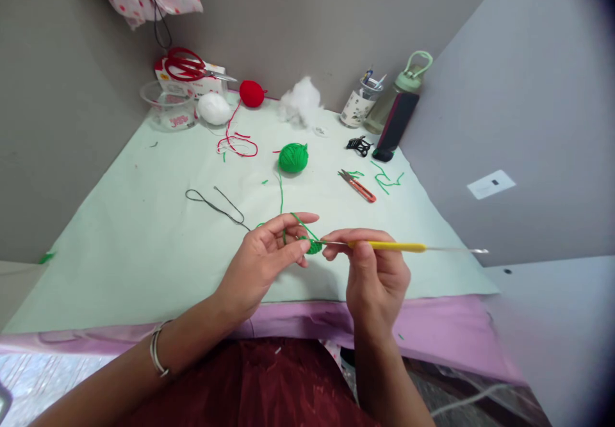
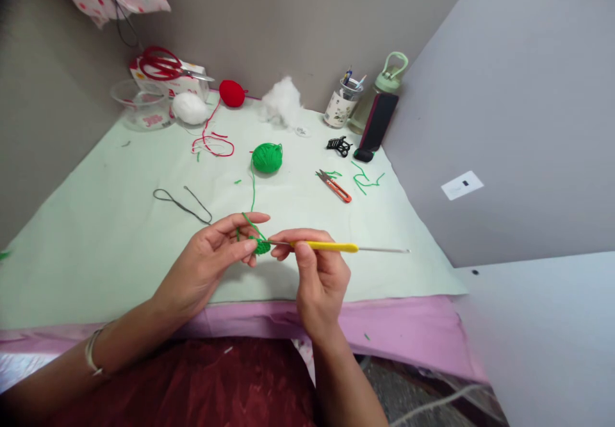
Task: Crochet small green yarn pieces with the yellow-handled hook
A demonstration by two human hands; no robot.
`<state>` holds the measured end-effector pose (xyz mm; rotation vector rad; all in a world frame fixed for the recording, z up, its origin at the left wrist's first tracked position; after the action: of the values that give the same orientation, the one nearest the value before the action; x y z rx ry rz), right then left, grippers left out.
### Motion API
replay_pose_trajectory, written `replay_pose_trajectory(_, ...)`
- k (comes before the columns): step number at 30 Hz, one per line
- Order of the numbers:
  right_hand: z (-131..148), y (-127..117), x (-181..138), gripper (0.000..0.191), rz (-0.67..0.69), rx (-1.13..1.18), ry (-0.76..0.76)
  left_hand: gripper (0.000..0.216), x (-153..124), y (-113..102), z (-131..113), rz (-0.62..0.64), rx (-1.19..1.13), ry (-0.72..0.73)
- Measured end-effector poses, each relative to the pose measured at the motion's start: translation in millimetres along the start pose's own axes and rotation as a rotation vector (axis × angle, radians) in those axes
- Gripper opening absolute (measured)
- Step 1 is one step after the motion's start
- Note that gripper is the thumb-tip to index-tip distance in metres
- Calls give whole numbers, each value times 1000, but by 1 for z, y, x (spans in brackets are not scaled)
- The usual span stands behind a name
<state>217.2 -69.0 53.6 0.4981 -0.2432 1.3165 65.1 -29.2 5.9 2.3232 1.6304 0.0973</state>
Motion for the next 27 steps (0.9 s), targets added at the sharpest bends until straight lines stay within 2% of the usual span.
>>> replay_pose_trajectory(3,13,5,-4,23,43,-156,-143,29,-1,-1,-4,-28,53,29)
replay_pose_trajectory(6,21,15,-13,30,142,-356,-325,28,-2,0,-7,-67,77,48)
replay_pose_trajectory(8,21,20,-22,37,175,-536,-438,34,-2,3,-5,-65,25,36)
replay_pose_trajectory(10,20,22,-29,42,180,-643,-505,44,-1,7,3,-16,-90,-44)
replay_pose_trajectory(12,18,19,-28,39,155,-593,-478,49,-1,11,14,49,-217,-168)
replay_pose_trajectory(14,13,10,-18,30,84,-415,-349,43,0,12,18,80,-305,-236)
replay_pose_trajectory(17,-2,-3,-3,24,-35,-44,-92,32,2,7,13,71,-333,-196)
replay_pose_trajectory(20,-9,3,3,19,-4,66,-1,32,1,9,9,84,-251,-162)
replay_pose_trajectory(24,-1,11,-3,24,48,-164,-106,39,1,9,8,8,-142,-95)
replay_pose_trajectory(27,16,20,-16,35,120,-453,-365,43,2,11,13,13,-192,-116)
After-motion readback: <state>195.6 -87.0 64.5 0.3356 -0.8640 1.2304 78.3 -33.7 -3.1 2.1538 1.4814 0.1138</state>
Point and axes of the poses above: each hand's wrist, its own x-axis towards the middle knuckle, its own y-axis out of the palm, z = x × y, the point moved 9 cm from there along x, towards the middle knuckle, and after that the axes turned 11 degrees about x, right-handed, at the moved point
